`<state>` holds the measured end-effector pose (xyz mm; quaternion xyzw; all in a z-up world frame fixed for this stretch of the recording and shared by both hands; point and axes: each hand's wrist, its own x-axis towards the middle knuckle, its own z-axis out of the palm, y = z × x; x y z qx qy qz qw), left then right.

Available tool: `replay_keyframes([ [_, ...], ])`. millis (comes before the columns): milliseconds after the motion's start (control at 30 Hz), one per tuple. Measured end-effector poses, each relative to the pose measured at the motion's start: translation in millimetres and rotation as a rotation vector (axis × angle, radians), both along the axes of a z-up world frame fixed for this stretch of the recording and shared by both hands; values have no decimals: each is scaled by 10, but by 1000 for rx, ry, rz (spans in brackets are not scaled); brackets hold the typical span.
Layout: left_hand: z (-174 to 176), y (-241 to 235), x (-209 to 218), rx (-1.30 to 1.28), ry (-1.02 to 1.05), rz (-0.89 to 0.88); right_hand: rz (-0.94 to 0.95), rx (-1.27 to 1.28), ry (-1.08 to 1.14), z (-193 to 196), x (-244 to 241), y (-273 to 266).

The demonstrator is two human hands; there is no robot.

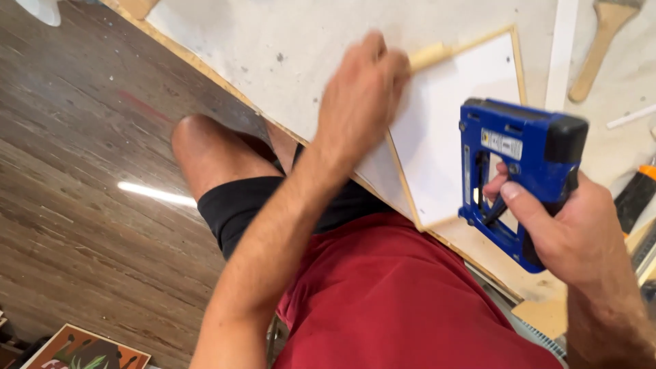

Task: Cutting a backing board to size and stapling it into a wooden picture frame to secure the contents.

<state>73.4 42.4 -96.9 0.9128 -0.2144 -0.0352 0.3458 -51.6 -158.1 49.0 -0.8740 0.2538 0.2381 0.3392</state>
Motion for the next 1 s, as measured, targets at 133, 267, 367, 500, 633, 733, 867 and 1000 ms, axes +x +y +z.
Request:
replay_keyframes([
  [133, -63, 141, -295, -195, 69, 10, 69, -144, 148, -62, 76, 123],
  [267, -121, 304, -299, -336, 69, -84, 152, -335, 355, -115, 214, 323],
  [367, -161, 296, -259, -339, 79, -96, 222, -342, 318, -145, 256, 413],
  [500, -189, 285, -237, -354, 129, -92, 260, -368, 313, -152, 320, 516],
  [633, -243, 265, -226, -370, 141, -91, 275, -381, 316, -172, 374, 592],
  [733, -246, 256, -229, -371, 148, -89, 294, -414, 319, -186, 368, 604],
  [867, -266, 233, -233, -369, 148, -81, 262, -438, 359, -169, 415, 616],
  [1000, -244, 228, -238, -354, 156, -68, 292, -443, 390, -140, 500, 601],
])
